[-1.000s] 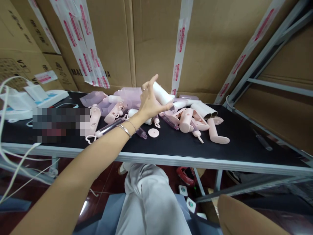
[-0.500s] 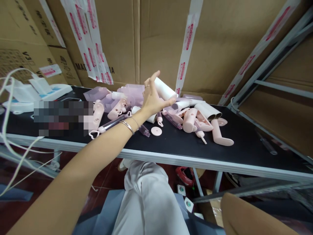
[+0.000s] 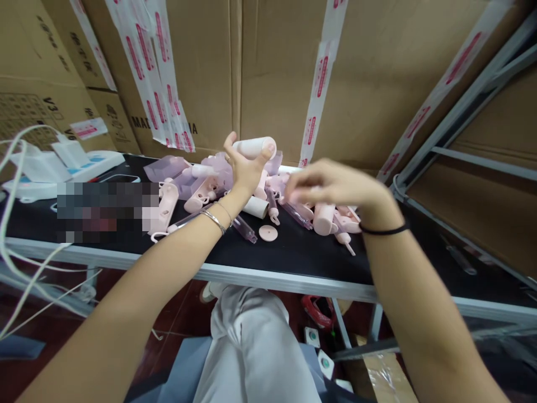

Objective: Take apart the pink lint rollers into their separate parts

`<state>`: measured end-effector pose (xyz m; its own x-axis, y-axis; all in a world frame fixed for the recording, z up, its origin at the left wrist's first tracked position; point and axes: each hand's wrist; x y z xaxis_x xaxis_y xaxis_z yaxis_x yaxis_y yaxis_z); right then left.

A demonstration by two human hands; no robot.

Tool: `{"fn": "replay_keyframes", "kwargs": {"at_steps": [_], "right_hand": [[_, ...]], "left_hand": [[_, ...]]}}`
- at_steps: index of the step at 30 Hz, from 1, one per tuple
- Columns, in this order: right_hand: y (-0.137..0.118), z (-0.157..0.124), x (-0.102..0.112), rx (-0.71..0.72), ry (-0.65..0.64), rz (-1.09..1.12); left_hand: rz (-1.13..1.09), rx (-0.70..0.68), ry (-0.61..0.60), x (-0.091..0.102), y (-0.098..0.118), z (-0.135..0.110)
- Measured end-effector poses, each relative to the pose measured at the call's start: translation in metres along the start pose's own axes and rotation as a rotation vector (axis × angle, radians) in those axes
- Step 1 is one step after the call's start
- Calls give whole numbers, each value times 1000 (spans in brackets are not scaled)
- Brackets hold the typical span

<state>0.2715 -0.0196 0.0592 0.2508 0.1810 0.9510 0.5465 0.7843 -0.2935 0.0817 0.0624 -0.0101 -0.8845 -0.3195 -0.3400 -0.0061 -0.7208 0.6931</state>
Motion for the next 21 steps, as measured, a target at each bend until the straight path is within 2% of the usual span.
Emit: {"fn": "replay_keyframes", "kwargs": {"at_steps": [2,6,8,11,13,18,19,21], "right_hand": [[0,13,-25,28,-122,-150],[6,27,-66,-20,-112,-365],[8,27,-71,-18,-96,-378],[8,24,-67,-6,-70,-351],[7,24,-63,-31,17,-339],[13,31,-66,-125,424,-441],[15,32,-69,-111,452,-458],[18,34,-77,-63,404,-470]], "left_hand": [[-5,-7,6,1,-5,2],[5,-44,7,0,-13,2],[18,-63,0,-1,-16,3],[19,-84,-36,0,-19,4],[21,-94,-45,1,-20,5],[25,-72,-31,2,-22,7],[19,-64,-32,2,-22,7],[6,-45,-32,2,-22,7]]}}
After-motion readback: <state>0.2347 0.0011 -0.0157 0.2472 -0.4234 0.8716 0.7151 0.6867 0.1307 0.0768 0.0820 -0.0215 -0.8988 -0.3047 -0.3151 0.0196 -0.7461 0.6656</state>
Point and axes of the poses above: each hand's wrist, its own z-axis towards the middle knuckle, its own x-axis out of the back of the hand, y = z × x, and after that the axes turned 13 degrees about -z, right-handed
